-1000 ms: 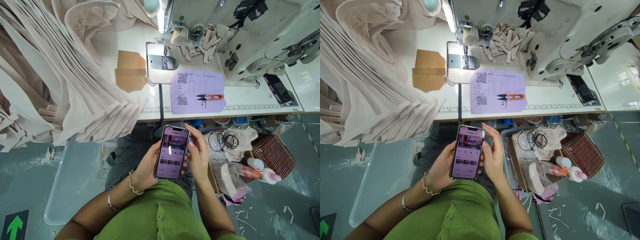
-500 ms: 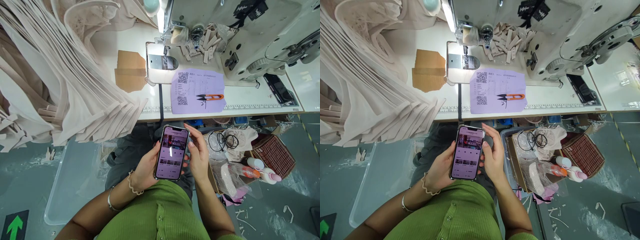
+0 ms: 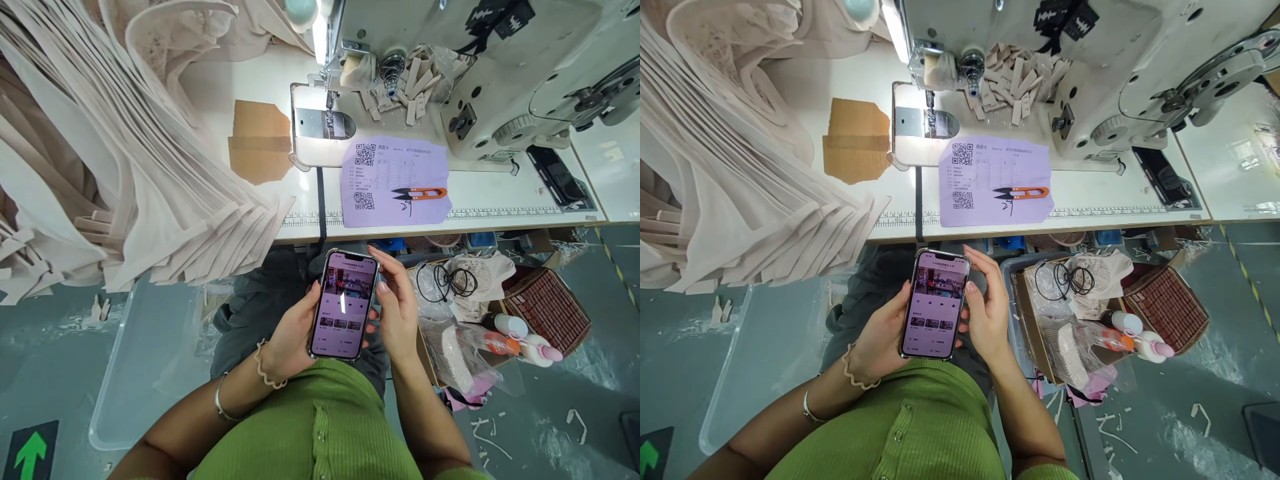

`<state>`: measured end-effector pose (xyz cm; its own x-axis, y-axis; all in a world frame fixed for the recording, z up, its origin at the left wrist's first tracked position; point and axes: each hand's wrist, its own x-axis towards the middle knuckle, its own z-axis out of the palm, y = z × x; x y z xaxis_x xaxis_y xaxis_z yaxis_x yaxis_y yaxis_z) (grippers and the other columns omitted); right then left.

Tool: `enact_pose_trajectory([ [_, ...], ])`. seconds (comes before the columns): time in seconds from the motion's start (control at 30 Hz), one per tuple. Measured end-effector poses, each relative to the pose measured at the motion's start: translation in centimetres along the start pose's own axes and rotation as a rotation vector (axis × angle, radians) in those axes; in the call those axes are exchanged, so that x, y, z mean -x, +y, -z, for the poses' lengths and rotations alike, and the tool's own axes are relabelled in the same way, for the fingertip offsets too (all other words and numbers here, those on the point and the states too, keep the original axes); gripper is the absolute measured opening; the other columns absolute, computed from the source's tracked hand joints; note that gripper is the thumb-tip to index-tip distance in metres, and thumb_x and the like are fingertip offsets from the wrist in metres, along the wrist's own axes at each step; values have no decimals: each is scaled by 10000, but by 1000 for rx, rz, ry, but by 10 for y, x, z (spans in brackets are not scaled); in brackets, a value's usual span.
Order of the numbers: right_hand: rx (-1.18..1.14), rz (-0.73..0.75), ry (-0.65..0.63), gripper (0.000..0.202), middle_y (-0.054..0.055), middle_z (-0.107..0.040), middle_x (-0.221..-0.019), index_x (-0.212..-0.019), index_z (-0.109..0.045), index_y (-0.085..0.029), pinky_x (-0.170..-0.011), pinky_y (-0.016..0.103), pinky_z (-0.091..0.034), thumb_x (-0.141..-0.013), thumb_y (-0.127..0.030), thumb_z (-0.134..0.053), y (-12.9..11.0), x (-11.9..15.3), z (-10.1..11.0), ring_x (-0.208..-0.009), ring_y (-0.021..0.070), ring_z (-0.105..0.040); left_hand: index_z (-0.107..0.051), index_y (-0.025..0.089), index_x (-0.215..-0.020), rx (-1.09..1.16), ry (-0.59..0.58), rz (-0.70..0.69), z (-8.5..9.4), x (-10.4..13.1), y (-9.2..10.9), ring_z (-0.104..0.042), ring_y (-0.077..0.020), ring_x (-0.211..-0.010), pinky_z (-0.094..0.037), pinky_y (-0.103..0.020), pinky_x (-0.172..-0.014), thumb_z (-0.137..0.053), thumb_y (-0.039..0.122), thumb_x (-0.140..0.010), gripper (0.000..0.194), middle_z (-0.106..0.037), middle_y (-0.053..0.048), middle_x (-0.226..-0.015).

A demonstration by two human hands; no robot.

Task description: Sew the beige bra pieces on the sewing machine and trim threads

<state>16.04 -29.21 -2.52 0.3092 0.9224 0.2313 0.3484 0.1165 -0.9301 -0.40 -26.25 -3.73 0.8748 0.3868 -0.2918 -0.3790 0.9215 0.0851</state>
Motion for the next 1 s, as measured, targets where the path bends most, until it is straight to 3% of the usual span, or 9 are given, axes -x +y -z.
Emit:
enact_pose_trajectory([
  [0.67,-20,-4,3,326,53,-603,-1363,-1293,-608,-278,-1090,474,-428,-991,-341,-502,-3,0,2,-1291,235,-530,-671,130,-1273,-13,-37,20,-3,2,-1,-691,-279,-1065,-496,-440,-979,-319,612,-1000,657,-717,-171,-1180],
  [0.83,-102,42,47,377,67,-582,-1384,-1289,-621,-267,-1124,514,-397,-1012,-461,-455,-25,6,8,-1339,274,-491,-663,185,-1308,-114,-91,118,-27,21,5,-673,-256,-1125,-471,-384,-1014,-354,730,-934,729,-692,-121,-1264],
  [0.93,-135,113,93,484,76,-600,-1336,-1277,-642,-259,-1067,501,-470,-998,-586,-421,-48,11,13,-1298,288,-521,-658,188,-1323,-272,-160,269,-49,37,9,-626,-291,-1207,-430,-394,-1052,-336,794,-893,810,-668,-96,-1305],
  [1.0,-143,129,119,531,75,-618,-1278,-1255,-660,-268,-983,489,-539,-979,-645,-408,-65,13,15,-1197,286,-586,-657,172,-1327,-296,-174,277,-58,51,5,-610,-336,-1223,-424,-443,-1061,-380,782,-885,803,-677,-112,-1280],
])
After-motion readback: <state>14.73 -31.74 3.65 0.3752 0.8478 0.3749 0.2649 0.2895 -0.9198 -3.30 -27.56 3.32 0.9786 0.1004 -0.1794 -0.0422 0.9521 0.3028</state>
